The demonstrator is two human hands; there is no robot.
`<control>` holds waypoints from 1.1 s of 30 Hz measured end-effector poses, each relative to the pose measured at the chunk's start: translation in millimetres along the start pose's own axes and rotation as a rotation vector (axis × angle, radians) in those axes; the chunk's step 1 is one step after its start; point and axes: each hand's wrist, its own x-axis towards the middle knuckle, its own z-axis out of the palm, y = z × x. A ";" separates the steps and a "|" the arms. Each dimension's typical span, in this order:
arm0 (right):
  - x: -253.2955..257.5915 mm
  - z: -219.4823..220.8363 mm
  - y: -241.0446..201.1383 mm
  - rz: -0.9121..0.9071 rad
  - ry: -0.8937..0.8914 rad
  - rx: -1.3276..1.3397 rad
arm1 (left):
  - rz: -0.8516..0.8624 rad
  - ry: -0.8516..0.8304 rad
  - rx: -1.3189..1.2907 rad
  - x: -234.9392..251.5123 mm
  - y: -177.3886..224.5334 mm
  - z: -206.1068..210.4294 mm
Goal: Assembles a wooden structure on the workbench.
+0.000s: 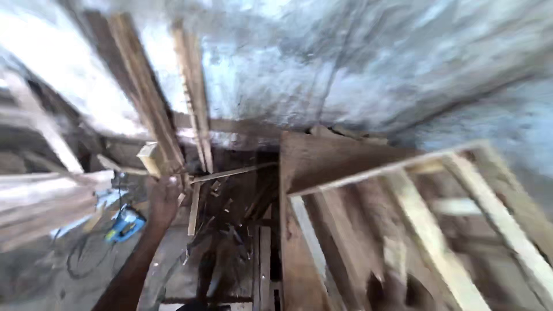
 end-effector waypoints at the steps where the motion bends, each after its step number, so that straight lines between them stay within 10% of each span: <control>1: -3.5 1.3 -4.3 0.023 0.028 0.008 | 0.097 0.018 0.084 -2.5 10.0 -13.3; 7: -23.7 -13.5 -17.5 0.073 0.006 0.170 | 0.323 -0.149 -0.083 -71.4 77.5 -34.1; 14: -31.0 -34.7 20.6 -0.074 0.131 0.505 | 0.577 -0.537 -0.391 -164.3 180.7 50.2; 24: -94.4 -98.3 124.1 0.204 0.711 -0.296 | 1.369 -1.063 -0.226 -94.9 266.4 232.3; 33: -33.9 -94.1 132.8 0.180 0.803 -0.567 | 1.217 -1.460 -0.122 -68.1 319.7 302.6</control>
